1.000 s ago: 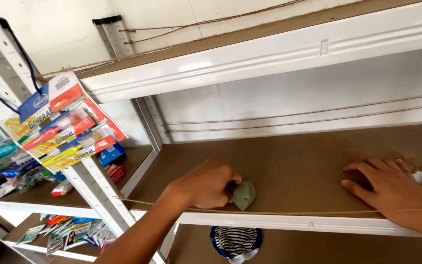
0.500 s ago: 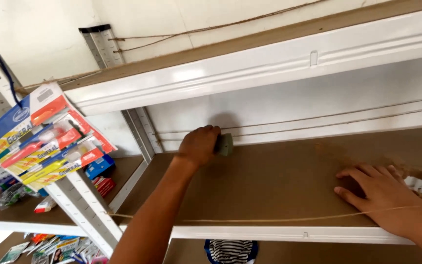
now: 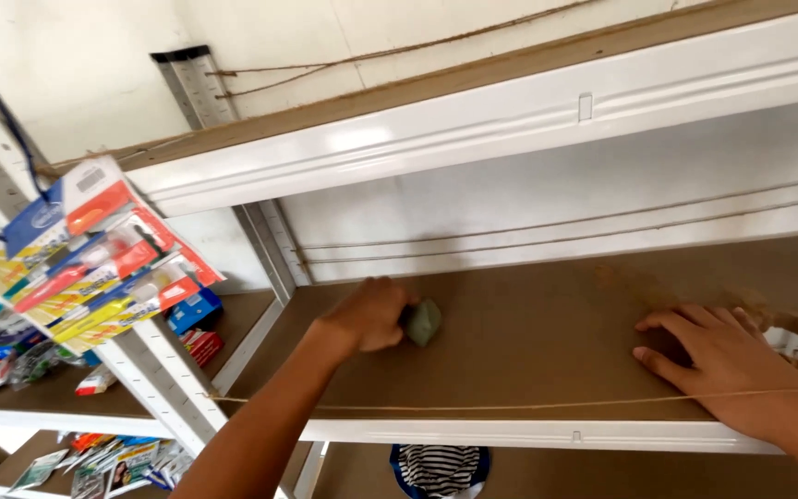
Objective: Scrubbing a dirty or damaged spot on a metal storage shelf with a cleaning block.
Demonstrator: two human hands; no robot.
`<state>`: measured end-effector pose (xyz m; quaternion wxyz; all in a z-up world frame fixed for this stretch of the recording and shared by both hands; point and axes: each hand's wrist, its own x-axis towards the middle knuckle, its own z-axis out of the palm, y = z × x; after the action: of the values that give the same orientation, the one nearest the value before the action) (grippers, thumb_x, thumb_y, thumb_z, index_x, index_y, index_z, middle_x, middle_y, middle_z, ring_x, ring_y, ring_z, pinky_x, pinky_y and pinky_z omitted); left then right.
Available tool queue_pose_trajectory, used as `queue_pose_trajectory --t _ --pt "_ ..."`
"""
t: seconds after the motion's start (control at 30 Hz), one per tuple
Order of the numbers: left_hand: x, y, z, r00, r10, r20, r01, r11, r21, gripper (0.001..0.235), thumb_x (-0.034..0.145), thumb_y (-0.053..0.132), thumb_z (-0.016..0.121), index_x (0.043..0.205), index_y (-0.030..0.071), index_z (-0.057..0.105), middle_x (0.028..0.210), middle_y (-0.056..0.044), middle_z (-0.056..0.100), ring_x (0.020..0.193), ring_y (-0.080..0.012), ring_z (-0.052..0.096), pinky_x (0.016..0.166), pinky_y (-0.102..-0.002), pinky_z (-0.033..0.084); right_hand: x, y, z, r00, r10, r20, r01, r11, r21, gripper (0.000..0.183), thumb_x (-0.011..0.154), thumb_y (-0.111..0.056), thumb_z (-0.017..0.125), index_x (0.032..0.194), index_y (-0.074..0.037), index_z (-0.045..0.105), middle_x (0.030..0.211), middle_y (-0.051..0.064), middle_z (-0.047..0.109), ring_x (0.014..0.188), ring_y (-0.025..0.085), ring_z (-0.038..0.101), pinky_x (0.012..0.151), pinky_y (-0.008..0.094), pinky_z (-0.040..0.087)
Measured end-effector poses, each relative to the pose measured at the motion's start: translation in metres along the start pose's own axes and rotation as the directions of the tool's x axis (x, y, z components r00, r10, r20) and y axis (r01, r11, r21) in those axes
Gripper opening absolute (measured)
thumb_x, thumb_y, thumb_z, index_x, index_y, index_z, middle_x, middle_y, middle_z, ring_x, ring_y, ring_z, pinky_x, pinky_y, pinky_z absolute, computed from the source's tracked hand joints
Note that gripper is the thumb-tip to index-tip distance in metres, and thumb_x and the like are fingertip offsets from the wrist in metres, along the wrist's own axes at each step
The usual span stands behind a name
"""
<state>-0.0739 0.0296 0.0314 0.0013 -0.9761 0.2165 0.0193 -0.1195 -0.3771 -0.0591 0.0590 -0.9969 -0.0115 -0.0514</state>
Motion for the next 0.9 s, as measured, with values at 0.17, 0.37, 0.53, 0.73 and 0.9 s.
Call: queue_pose_trajectory --t 0.17,0.37,0.53,0.73,0.9 --pt "-0.052 0.017 -0.010 0.998 0.052 0.020 -0.051 0.998 -0.040 0.041 0.077 0.006 0.069 0.117 0.008 0.074 0.108 -0.009 0.079 0.089 -0.0292 0.074 0.082 -0.039 0.057 0.002 -0.002 0.001 0.999 0.037 0.029 -0.035 0.997 -0.070 0.052 0.093 -0.069 0.042 0.134 -0.041 0.055 0.136 -0.018 0.060 0.128 0.012 0.059 0.125 0.038 0.036" --pt "-0.081 0.037 -0.026 0.992 0.042 0.116 -0.035 0.997 -0.069 0.034 0.078 0.010 0.074 0.112 0.008 0.075 0.106 -0.005 0.079 0.090 -0.0275 0.072 0.083 -0.040 0.055 -0.003 -0.005 -0.003 0.998 0.044 0.050 -0.040 0.997 -0.064 0.053 0.093 -0.069 0.041 0.137 -0.042 0.054 0.139 -0.018 0.059 0.132 0.013 0.057 0.129 0.040 0.033" --pt "-0.081 0.045 -0.040 0.972 -0.003 0.233 0.022 0.997 -0.079 0.033 0.076 0.015 0.077 0.109 0.011 0.076 0.103 -0.002 0.080 0.087 -0.0236 0.072 0.080 -0.038 0.056 -0.008 -0.010 -0.009 0.997 0.049 0.053 -0.047 0.998 -0.033 0.052 0.094 -0.068 0.041 0.136 -0.040 0.055 0.137 -0.018 0.061 0.132 0.013 0.056 0.128 0.039 0.033" --pt "-0.053 0.033 -0.073 0.920 -0.012 0.391 0.031 0.999 -0.041 0.033 0.084 0.029 0.082 0.067 0.011 0.060 0.063 0.003 0.061 0.054 -0.0168 0.045 0.061 -0.034 0.038 -0.009 -0.007 -0.008 0.999 -0.006 0.032 0.007 0.999 -0.036 0.051 0.094 -0.068 0.042 0.133 -0.037 0.055 0.137 -0.019 0.058 0.128 0.010 0.058 0.127 0.043 0.030" --pt "0.060 -0.004 -0.021 0.917 0.049 -0.395 0.003 0.992 0.130 0.039 0.079 0.023 0.075 0.115 0.011 0.068 0.115 -0.009 0.070 0.104 -0.0360 0.066 0.091 -0.046 0.052 -0.010 -0.008 -0.011 1.000 0.019 0.021 -0.020 1.000 0.022 0.045 0.094 -0.066 0.044 0.127 -0.038 0.058 0.131 -0.019 0.062 0.126 0.009 0.058 0.128 0.047 0.027"
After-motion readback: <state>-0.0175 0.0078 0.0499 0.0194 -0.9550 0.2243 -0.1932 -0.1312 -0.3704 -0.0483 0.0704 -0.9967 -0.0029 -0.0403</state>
